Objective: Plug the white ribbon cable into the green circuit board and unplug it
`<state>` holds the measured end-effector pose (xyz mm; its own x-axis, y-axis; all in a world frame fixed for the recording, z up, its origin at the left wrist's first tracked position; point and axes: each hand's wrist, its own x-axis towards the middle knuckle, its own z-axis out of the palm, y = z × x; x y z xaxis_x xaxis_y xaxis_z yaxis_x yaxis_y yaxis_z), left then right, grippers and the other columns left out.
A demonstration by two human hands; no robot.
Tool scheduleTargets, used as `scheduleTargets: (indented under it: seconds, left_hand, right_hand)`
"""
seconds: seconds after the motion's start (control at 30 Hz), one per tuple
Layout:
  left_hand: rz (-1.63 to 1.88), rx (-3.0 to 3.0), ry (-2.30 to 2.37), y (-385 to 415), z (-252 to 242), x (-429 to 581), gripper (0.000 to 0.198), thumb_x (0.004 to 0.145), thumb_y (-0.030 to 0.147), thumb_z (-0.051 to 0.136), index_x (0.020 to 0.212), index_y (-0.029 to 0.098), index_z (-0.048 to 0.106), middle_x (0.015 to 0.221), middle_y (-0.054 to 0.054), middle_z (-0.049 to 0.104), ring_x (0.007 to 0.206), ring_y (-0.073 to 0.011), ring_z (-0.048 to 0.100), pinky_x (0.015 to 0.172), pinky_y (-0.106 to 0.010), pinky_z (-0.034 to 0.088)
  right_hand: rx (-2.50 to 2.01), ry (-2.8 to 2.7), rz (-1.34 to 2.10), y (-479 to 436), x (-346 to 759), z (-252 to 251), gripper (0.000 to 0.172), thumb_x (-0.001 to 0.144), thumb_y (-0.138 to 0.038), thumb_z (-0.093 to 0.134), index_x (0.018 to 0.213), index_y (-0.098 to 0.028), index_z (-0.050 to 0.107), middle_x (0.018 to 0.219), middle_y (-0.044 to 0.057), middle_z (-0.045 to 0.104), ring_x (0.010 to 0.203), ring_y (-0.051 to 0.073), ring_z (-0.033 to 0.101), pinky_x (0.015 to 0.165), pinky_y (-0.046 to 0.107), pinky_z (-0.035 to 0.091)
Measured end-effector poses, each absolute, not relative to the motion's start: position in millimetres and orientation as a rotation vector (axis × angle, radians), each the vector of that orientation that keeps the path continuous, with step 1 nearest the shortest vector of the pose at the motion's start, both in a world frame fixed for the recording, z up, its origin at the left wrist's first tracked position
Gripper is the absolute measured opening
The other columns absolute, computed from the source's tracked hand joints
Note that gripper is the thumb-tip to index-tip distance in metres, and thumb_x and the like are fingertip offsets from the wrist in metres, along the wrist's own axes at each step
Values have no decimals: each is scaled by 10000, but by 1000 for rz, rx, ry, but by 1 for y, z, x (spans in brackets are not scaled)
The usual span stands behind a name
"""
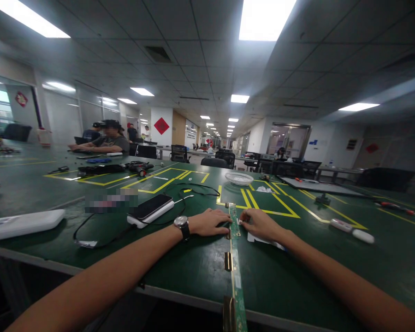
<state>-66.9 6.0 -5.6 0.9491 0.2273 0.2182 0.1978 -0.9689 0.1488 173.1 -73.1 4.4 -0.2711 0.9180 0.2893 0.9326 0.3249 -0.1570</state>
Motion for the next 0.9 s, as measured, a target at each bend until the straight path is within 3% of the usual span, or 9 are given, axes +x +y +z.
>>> scheduleTargets:
  seconds: [0.43,0.9]
  left_hand:
    - [349,2939,338,7,-6,-67,407,985,454,469,1348,273,503,1411,-84,514,1300,-289,450,1011,-450,376]
    - [239,2854,350,10,-4,-63,393,984,371,460,1365,275,447,1479,-81,441,1375,-286,371,1086,-496,276]
  right_hand:
    - [-1546,-2298,-41,-71,174,1,146,859,-260,581,931,-179,680,876,60,697,805,191,624,724,274,455]
    - [-1422,-2351,-3,-69,179,2,119,865,-242,576,840,-176,671,821,31,696,755,167,622,717,263,445]
